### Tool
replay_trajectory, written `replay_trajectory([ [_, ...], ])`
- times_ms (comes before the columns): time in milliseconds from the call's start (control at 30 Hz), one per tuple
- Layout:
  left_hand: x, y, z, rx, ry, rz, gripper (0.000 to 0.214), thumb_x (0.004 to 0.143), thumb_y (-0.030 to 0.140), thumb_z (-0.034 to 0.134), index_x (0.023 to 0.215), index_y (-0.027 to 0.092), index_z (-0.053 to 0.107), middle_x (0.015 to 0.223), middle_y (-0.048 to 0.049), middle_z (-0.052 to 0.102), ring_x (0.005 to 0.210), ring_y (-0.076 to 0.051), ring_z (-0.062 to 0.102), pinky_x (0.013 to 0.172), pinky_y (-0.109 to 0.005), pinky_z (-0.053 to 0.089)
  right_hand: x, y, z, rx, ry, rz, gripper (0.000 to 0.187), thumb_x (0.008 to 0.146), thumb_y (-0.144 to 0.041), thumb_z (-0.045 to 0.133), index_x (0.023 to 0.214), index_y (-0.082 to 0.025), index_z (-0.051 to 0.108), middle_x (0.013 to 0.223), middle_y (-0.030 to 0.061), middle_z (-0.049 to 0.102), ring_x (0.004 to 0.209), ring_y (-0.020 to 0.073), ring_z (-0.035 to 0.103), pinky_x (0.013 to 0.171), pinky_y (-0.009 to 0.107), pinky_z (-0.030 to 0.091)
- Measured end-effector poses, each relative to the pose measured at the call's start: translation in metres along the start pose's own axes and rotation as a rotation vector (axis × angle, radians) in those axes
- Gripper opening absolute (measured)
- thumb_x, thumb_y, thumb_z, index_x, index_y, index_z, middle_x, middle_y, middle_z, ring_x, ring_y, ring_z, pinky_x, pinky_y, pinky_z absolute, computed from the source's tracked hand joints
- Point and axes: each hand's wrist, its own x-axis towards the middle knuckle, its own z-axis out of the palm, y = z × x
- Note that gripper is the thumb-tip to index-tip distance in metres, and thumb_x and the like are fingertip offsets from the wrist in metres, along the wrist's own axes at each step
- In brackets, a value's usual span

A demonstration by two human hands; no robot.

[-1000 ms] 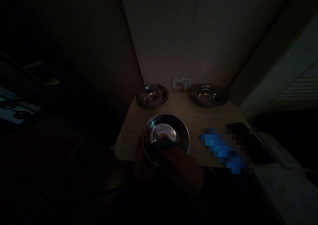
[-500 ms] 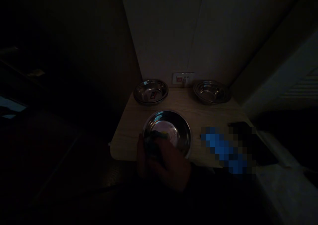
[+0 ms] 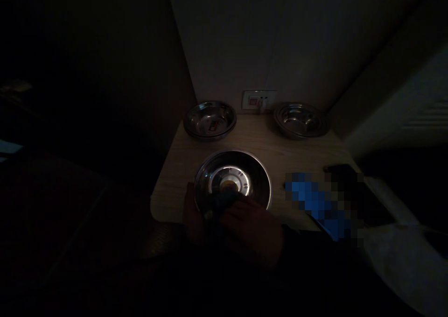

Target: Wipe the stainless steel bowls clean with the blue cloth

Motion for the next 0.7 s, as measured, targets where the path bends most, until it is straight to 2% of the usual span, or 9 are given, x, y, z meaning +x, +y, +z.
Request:
replay_trajectory([
  [100, -0.005, -0.004, 0.006, 0.017, 0.058, -0.086, 0.046, 0.075, 0.059, 0.056, 0.080, 0.016, 0.069, 0.072, -0.0044, 0.069, 0.072, -0.020, 0.063, 0.067, -0.031, 0.052, -0.023, 0.011, -0.009, -0.084, -0.032, -0.021, 0.014, 0.086, -0.019, 0.055, 0.096, -0.020, 0.065, 0.099, 0.0052, 0.070, 0.097, 0.0220, 0.059, 0.087, 0.040, 0.041],
  [200, -0.007, -0.006, 0.012, -0.024, 0.067, -0.086, 0.045, 0.075, 0.058, 0.056, 0.085, 0.016, 0.070, 0.081, -0.0039, 0.070, 0.075, -0.019, 0.064, 0.068, -0.029, 0.051, -0.026, 0.012, -0.002, -0.113, 0.024, -0.019, 0.017, 0.087, -0.018, 0.053, 0.099, -0.020, 0.065, 0.102, 0.0051, 0.070, 0.098, 0.0216, 0.059, 0.088, 0.039, 0.041],
  [267, -0.007, -0.005, 0.014, -0.044, 0.104, -0.046, 0.039, 0.078, 0.053, 0.056, 0.086, 0.017, 0.070, 0.082, -0.0026, 0.070, 0.075, -0.017, 0.064, 0.067, -0.026, 0.051, -0.016, 0.005, 0.010, -0.092, 0.094, -0.019, 0.020, 0.088, -0.020, 0.053, 0.104, -0.019, 0.063, 0.106, 0.0065, 0.069, 0.097, 0.0215, 0.059, 0.087, 0.037, 0.044],
  [367, -0.006, 0.001, 0.013, -0.009, 0.120, 0.005, 0.033, 0.081, 0.046, 0.056, 0.080, 0.016, 0.069, 0.072, -0.0020, 0.069, 0.072, -0.017, 0.064, 0.066, -0.024, 0.050, -0.003, -0.005, 0.025, -0.080, 0.217, -0.024, 0.022, 0.091, -0.021, 0.049, 0.109, -0.017, 0.062, 0.108, 0.0086, 0.068, 0.097, 0.0216, 0.059, 0.084, 0.037, 0.046],
  [467, -0.005, 0.004, 0.009, 0.029, 0.066, -0.002, 0.033, 0.082, 0.046, 0.054, 0.081, 0.017, 0.069, 0.070, -0.0014, 0.068, 0.076, -0.018, 0.065, 0.069, -0.026, 0.051, -0.012, 0.001, 0.023, -0.133, 0.262, -0.061, 0.023, 0.094, -0.015, 0.043, 0.103, -0.018, 0.063, 0.102, 0.0066, 0.070, 0.094, 0.0209, 0.060, 0.084, 0.039, 0.046],
  [600, -0.005, -0.005, 0.005, 0.033, 0.067, 0.037, 0.039, 0.081, 0.055, 0.051, 0.086, 0.021, 0.069, 0.073, -0.0005, 0.069, 0.081, -0.020, 0.065, 0.069, -0.029, 0.052, -0.035, 0.018, 0.013, -0.186, 0.250, -0.140, 0.026, 0.096, -0.015, 0.040, 0.101, -0.019, 0.065, 0.100, 0.0059, 0.071, 0.095, 0.0208, 0.060, 0.091, 0.042, 0.043],
  [700, -0.005, -0.010, 0.006, 0.027, 0.101, 0.076, 0.039, 0.079, 0.055, 0.054, 0.085, 0.020, 0.069, 0.072, -0.0003, 0.068, 0.078, -0.019, 0.064, 0.067, -0.027, 0.052, -0.030, 0.015, 0.020, -0.156, 0.289, -0.108, 0.026, 0.096, -0.016, 0.039, 0.101, -0.018, 0.065, 0.100, 0.0056, 0.071, 0.095, 0.0203, 0.060, 0.089, 0.040, 0.044],
])
